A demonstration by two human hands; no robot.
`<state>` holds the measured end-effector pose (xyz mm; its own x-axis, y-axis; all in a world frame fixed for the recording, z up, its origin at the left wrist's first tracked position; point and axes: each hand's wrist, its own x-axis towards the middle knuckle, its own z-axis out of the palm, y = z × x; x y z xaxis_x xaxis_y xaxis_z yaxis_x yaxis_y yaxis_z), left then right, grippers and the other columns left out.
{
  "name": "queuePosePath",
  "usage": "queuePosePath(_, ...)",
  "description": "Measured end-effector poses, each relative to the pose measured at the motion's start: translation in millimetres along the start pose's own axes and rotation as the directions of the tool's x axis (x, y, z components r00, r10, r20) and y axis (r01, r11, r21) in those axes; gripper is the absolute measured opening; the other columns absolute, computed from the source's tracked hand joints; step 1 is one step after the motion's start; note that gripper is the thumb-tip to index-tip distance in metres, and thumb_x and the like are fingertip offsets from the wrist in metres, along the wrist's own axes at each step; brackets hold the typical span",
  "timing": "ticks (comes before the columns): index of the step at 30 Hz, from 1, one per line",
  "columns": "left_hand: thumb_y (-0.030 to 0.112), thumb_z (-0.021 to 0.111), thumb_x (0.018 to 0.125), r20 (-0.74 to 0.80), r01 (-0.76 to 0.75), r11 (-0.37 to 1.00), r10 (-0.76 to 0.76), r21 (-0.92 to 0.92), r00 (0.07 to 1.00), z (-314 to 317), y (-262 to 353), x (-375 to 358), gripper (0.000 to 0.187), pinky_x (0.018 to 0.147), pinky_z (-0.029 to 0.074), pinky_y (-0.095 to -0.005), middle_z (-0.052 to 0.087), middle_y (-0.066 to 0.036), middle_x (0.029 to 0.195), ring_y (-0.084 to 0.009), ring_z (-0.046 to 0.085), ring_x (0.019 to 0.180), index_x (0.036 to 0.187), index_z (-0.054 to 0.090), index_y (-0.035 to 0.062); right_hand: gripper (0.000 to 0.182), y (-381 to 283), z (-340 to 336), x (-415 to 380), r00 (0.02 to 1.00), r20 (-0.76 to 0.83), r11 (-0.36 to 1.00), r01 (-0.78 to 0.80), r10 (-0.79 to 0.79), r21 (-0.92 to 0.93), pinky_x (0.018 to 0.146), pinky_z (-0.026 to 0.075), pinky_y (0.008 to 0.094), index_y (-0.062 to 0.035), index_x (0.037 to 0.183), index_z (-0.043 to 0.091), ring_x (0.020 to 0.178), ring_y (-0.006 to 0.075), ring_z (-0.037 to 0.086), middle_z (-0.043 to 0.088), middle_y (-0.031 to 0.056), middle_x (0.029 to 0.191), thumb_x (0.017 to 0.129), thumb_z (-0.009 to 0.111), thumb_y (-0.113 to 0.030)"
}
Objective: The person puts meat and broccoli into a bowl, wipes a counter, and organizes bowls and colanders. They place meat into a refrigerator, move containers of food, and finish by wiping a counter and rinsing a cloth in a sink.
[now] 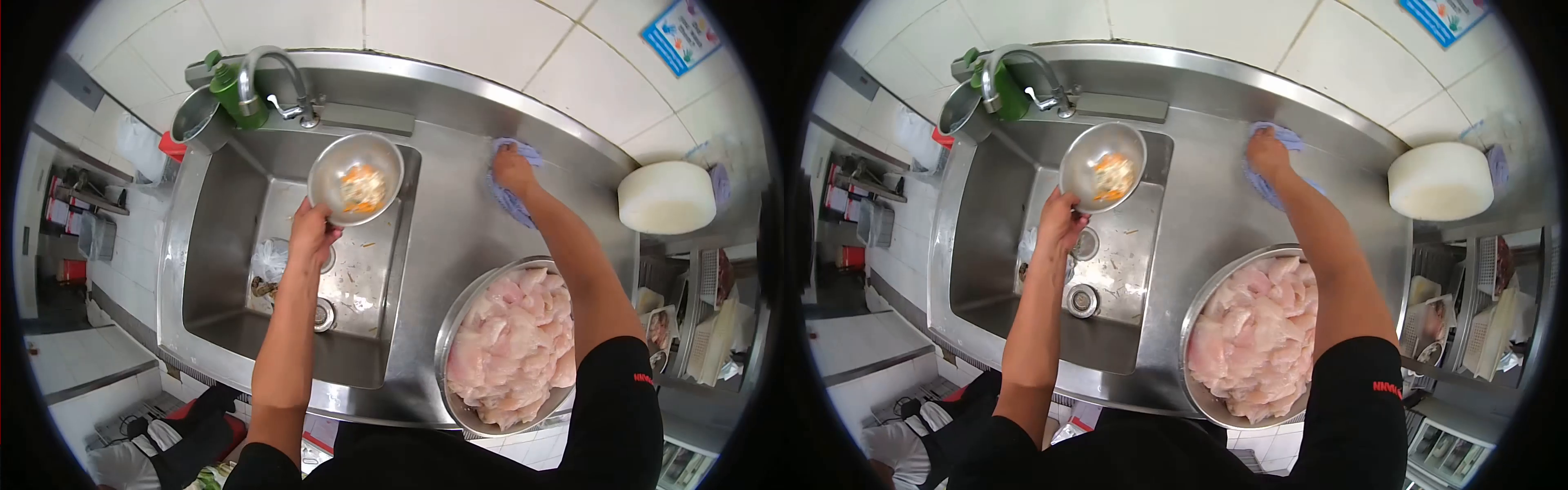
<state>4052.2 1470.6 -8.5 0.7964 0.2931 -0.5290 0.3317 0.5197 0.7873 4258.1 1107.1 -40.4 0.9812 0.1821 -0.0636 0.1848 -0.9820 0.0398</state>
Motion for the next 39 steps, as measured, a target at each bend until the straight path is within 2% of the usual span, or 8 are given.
queuePosePath(8,0.006,0.046,0.079,0.106,-0.095,0.986,0.08,0.137,0.991,7.7,52.1,-12.0,0.034,0.041,0.042,-0.0205,0.06,-0.007,0.081,-0.0095,0.053,0.053,0.113,0.05,0.0039,0.045,-156.8,-38.3,-52.7,0.971,0.109,0.975,0.202,-0.212,0.096,0.079,0.052,0.0471,-0.0026,0.129,0.041,0.092,0.0415,0.061,0.046,0.0284,0.122,0.085,0.044,-0.011)
queuePosePath(10,0.005,0.045,0.079,0.2,-0.156,0.975,0.122,0.161,0.972,50.1,61.4,-7.9,0.033,0.038,0.042,-0.0205,0.062,-0.007,0.081,-0.0091,0.054,0.054,0.111,0.053,0.0031,0.042,-136.0,61.5,-38.3,0.643,-0.355,0.65,0.751,-0.679,0.117,0.083,0.05,0.0454,-0.0025,0.126,0.045,0.095,0.038,0.062,0.051,0.0279,0.121,0.085,0.045,-0.01)
queuePosePath(13,0.004,0.044,0.078,0.311,-0.182,0.965,0.117,0.189,0.943,99.2,52.4,16.6,0.035,0.036,0.043,-0.0227,0.063,-0.008,0.08,-0.0108,0.055,0.049,0.111,0.054,0.0019,0.036,-199.5,-1.9,-69.0,0.692,-0.454,0.697,0.691,-0.561,0.192,0.087,0.048,0.0447,-0.0013,0.118,0.053,0.101,0.0351,0.06,0.055,0.0251,0.118,0.084,0.047,-0.011)
queuePosePath(15,0.005,0.044,0.079,0.324,-0.187,0.947,0.097,0.261,0.941,122.0,39.2,30.8,0.035,0.036,0.044,-0.023,0.063,-0.009,0.081,-0.0112,0.055,0.048,0.113,0.053,0.0019,0.036,-216.1,-27.8,-85.7,0.738,0.452,0.86,0.485,-0.501,0.161,0.092,0.045,0.0456,-0.0006,0.116,0.055,0.109,0.0354,0.056,0.055,0.0226,0.12,0.083,0.048,-0.013)
queuePosePath(23,0.018,0.052,0.088,0.286,0.011,0.92,-0.133,0.391,0.949,139.8,22.7,60.5,0.043,0.057,0.054,-0.035,0.061,-0.011,0.089,-0.0215,0.061,0.064,0.126,0.044,0.0022,0.052,-247.7,-38.3,-127.5,0.511,0.485,0.692,0.379,-0.71,0.614,0.099,0.04,0.0393,0.0028,0.124,0.051,0.122,0.0347,0.046,0.047,0.022,0.132,0.085,0.055,-0.033)
queuePosePath(27,0.017,0.052,0.083,0.03,-0.541,0.203,0.92,0.816,0.391,45.1,65.7,118.6,0.048,0.084,0.046,-0.0458,0.061,-0.021,0.1,-0.0389,0.06,0.084,0.128,0.047,0.0015,0.055,-240.4,-63.7,-120.8,0.722,0.487,0.788,0.131,-0.492,0.602,0.102,0.036,0.0373,-0.0017,0.123,0.055,0.12,0.029,0.048,0.054,0.0182,0.126,0.085,0.059,-0.042)
queuePosePath(33,0.023,0.042,0.084,0.234,-0.191,-0.163,0.303,0.968,0.924,-53.0,131.8,207.9,0.059,0.087,0.047,-0.0396,0.051,-0.018,0.128,-0.0347,0.057,0.104,0.14,0.032,0.0052,0.041,-272.2,-83.4,-86.3,0.761,0.419,0.177,-0.383,-0.495,0.906,0.086,0.045,0.0297,-0.0007,0.108,0.061,0.09,0.0132,0.06,0.065,0.0048,0.1,0.087,0.061,-0.036)
queuePosePath(39,0.039,0.049,0.087,0.258,-0.136,0.652,-0.094,0.746,0.962,-65.9,139.4,115.6,0.055,0.067,0.055,-0.041,0.059,-0.013,0.116,-0.0258,0.06,0.093,0.132,0.046,0.0075,0.035,-333.1,-79.0,-63.5,0.834,0.255,0.14,-0.213,-0.489,0.967,0.076,0.046,0.0272,-0.0021,0.1,0.064,0.08,0.01,0.06,0.067,0.0035,0.091,0.09,0.057,-0.035)
